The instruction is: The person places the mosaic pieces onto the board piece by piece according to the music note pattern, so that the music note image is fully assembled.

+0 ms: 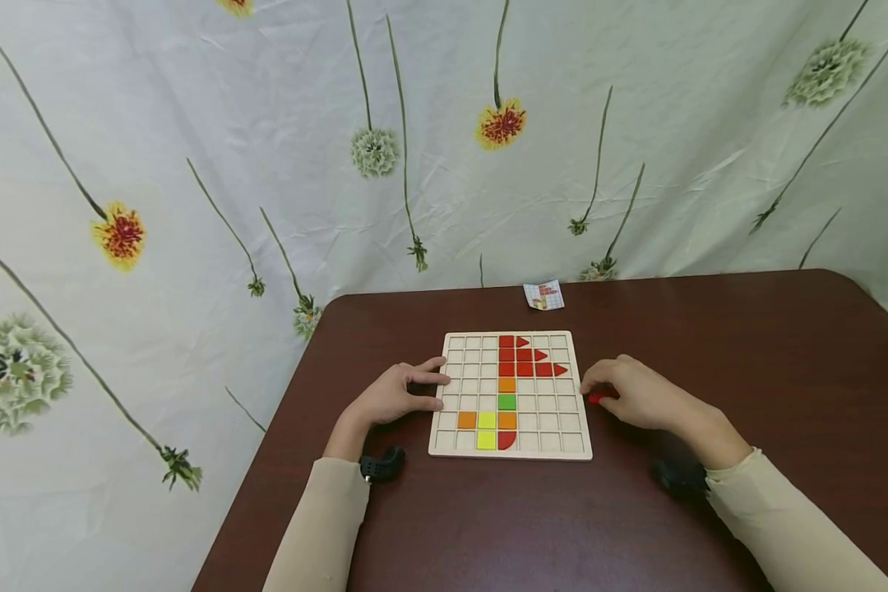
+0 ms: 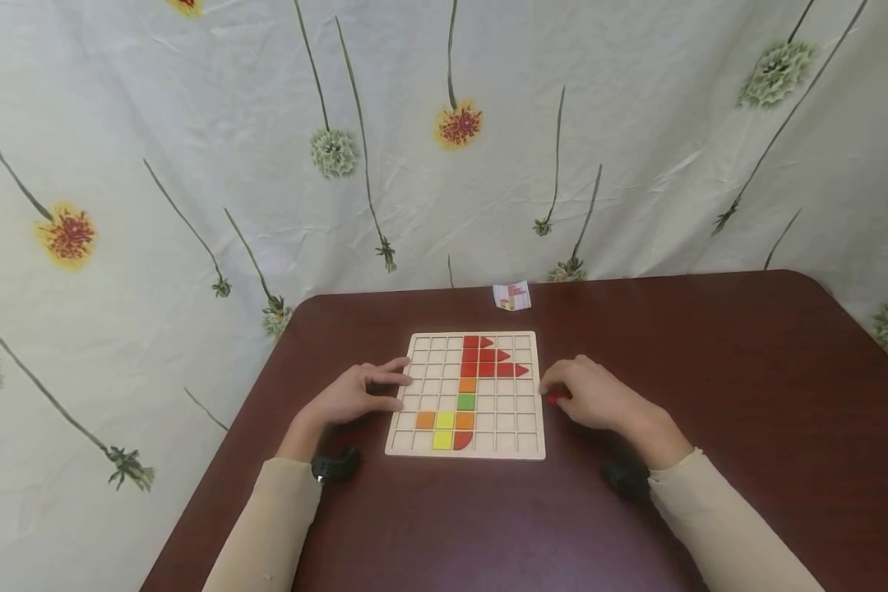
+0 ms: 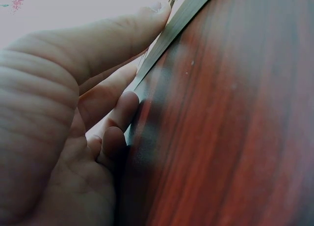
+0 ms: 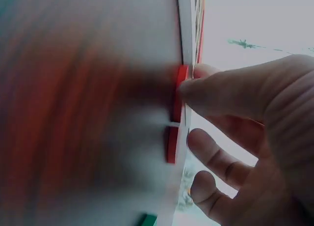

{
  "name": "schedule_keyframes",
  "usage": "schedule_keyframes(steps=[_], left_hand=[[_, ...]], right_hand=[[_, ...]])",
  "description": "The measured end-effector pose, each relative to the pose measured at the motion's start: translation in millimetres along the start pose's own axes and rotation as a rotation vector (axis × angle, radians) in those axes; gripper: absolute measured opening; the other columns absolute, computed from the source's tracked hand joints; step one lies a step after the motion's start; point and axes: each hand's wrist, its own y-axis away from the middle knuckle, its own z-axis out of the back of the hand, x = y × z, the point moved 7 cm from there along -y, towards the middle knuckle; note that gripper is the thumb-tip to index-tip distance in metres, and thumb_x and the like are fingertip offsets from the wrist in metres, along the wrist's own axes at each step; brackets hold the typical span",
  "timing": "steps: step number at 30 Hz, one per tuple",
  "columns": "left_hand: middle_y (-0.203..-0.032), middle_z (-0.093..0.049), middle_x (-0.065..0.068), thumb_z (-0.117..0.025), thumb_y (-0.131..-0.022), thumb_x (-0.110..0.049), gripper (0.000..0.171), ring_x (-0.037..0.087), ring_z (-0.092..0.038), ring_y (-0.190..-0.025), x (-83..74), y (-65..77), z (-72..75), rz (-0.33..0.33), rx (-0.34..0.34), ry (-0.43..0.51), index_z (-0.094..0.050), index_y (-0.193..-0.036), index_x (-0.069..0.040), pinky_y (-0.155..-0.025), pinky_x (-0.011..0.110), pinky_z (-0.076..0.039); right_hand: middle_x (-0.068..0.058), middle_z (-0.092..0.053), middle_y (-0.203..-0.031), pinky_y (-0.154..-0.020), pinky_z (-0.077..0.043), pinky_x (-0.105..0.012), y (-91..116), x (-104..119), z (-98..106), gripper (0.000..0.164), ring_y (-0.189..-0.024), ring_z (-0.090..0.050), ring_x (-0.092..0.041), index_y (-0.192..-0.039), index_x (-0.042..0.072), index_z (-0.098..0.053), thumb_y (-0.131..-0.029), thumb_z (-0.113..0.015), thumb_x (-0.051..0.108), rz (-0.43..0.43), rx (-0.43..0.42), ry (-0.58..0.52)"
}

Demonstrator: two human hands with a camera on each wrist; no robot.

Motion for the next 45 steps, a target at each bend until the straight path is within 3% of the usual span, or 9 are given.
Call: schedule_keyframes(steps=[6, 14, 19, 23, 28, 37, 45], left_hand=[[-0.161, -0.046, 0.002, -0.083, -0.088, -0.02, 0.044, 0.028, -0.033, -0.155, -0.9, 0.4, 0.0, 0.004, -0.002, -0.006, -0.074, -0.131, -0.016, -0.121, 0.052, -0.036], [-0.161, -0.046, 0.002, -0.083, -0.088, -0.019, 0.044, 0.028, -0.033, -0.155, -0.7, -0.2, 0.6, 0.004, -0.005, -0.008, -0.074, -0.13, -0.017, -0.121, 0.052, -0.036], [-0.161, -0.046, 0.002, -0.083, -0.088, -0.018, 0.044, 0.028, -0.033, -0.156, 1.7, -0.9, 0.7, 0.004, -0.006, -0.002, -0.074, -0.13, -0.017, -0.121, 0.051, -0.038], [-0.162, -0.045, 0.002, -0.083, -0.088, -0.019, 0.044, 0.029, -0.033, -0.155, 1.3, -0.8, -0.1, 0.0, -0.002, 0.003, -0.074, -0.131, -0.017, -0.121, 0.052, -0.038], [-0.161, -0.046, 0.002, -0.083, -0.089, -0.021, 0.043, 0.029, -0.035, -0.155, 0.9, -1.2, -0.1, 0.003, -0.006, -0.008, -0.074, -0.13, -0.018, -0.12, 0.052, -0.038], [-0.161, -0.046, 0.003, -0.083, -0.088, -0.021, 0.043, 0.029, -0.035, -0.154, 1.5, -1.1, 0.5, -0.006, -0.007, -0.011, -0.074, -0.13, -0.018, -0.12, 0.053, -0.038], [-0.161, -0.046, 0.0, -0.082, -0.089, -0.023, 0.042, 0.029, -0.034, -0.155, 3.3, -1.4, -1.0, 0.01, -0.007, -0.018, -0.074, -0.13, -0.02, -0.121, 0.053, -0.037]], right_hand=[[-0.003, -0.074, -0.114, -0.087, -0.053, -0.043, 5.2, -3.1, -0.4, 0.03, -0.1, -0.063, -0.024, -0.105, 0.012, -0.08, -0.086, -0.071, -0.009, 0.012, 0.045, 0.035], [0.002, -0.073, -0.106, -0.083, -0.052, -0.04, 7.6, -2.6, -0.5, 0.026, -0.096, -0.061, -0.02, -0.112, 0.014, -0.079, -0.087, -0.082, 0.009, -0.013, 0.044, 0.031], [0.007, -0.068, -0.098, -0.081, -0.051, -0.038, 8.3, -1.9, -0.7, 0.023, -0.092, -0.059, -0.016, -0.113, 0.017, -0.078, -0.09, -0.081, 0.02, -0.03, 0.05, 0.044], [0.007, -0.069, -0.098, -0.08, -0.051, -0.039, 11.3, -1.6, 2.7, 0.023, -0.091, -0.06, -0.016, -0.114, 0.018, -0.078, -0.092, -0.075, 0.011, -0.007, 0.058, 0.051], [0.011, -0.064, -0.09, -0.075, -0.047, -0.032, 15.8, -2.9, 6.3, 0.04, -0.086, -0.054, -0.011, -0.115, 0.019, -0.078, -0.085, -0.071, -0.006, 0.024, 0.097, 0.051], [0.012, -0.062, -0.088, -0.078, -0.047, -0.032, 13.1, -5.9, 1.7, 0.021, -0.088, -0.051, -0.01, -0.108, 0.014, -0.076, -0.09, -0.075, 0.002, -0.025, 0.138, 0.011], [0.008, -0.063, -0.099, -0.082, -0.05, -0.037, 16.0, -5.2, 4.4, 0.02, -0.096, -0.054, -0.016, -0.107, 0.017, -0.073, -0.091, -0.077, 0.006, -0.04, 0.086, 0.022]])
